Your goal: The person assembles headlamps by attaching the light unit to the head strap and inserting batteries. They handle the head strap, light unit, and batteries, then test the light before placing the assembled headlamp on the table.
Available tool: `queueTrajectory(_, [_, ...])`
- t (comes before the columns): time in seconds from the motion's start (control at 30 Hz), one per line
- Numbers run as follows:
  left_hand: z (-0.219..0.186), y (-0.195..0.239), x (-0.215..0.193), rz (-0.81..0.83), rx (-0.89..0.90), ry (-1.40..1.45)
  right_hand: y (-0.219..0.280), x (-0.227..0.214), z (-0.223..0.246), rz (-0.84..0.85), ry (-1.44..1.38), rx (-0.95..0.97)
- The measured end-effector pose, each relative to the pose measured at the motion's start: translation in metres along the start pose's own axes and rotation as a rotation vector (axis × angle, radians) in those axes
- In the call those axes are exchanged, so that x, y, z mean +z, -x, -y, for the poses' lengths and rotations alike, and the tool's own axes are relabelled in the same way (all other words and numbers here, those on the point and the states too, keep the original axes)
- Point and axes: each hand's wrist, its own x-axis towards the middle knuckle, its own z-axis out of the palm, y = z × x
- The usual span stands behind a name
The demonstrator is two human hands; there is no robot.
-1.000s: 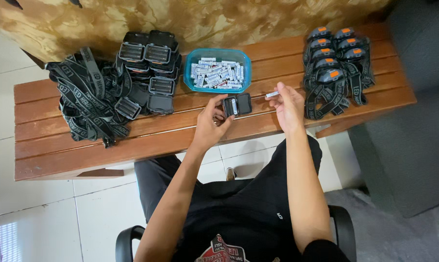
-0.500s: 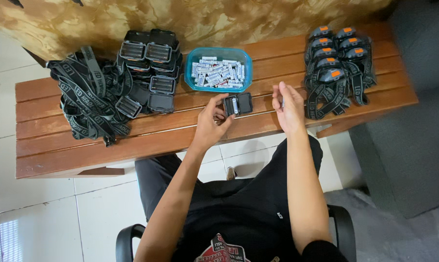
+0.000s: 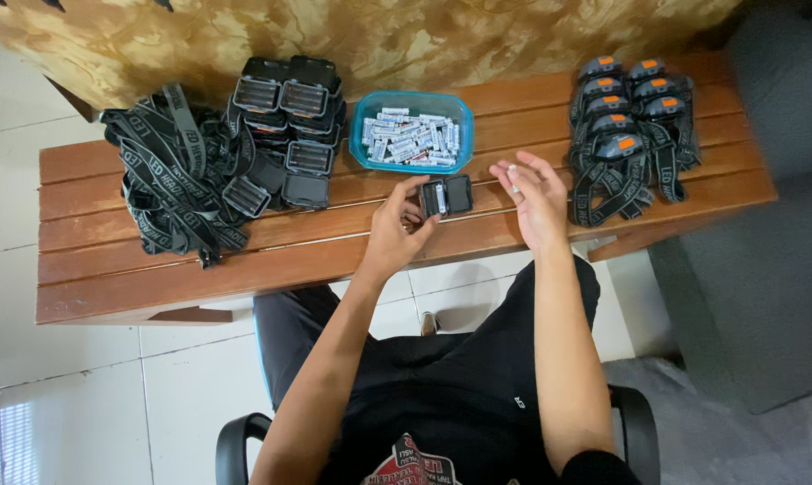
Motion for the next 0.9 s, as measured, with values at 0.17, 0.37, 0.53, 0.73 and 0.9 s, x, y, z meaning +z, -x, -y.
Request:
queueTrajectory(0.17, [0.003, 0.001, 0.000, 0.003, 0.007, 0.006, 0.005, 0.009, 0.003, -0.045, 0.112, 0.020])
queueTrajectory(0.37, [-0.001, 0.001, -0.001, 0.008, -0.008, 0.003, 0.008, 0.015, 0.004, -0.073, 0.189, 0.041])
queueTrajectory(0.53, [-0.005, 0.001, -0.002, 0.006, -0.007, 0.016, 0.009, 0.009, -0.003, -0.047, 0.276, 0.030])
queueTrajectory(0.73, [0.010, -0.004, 0.000, -0.007, -0.008, 0.027, 0.009, 0.020, -0.027, -0.188, 0.427, -0.120])
queueTrajectory(0.9, [-0.004, -0.003, -0.004, 0.000, 0.000, 0.020, 0.038, 0.061, -0.018, -0.125, 0.422, -0.179])
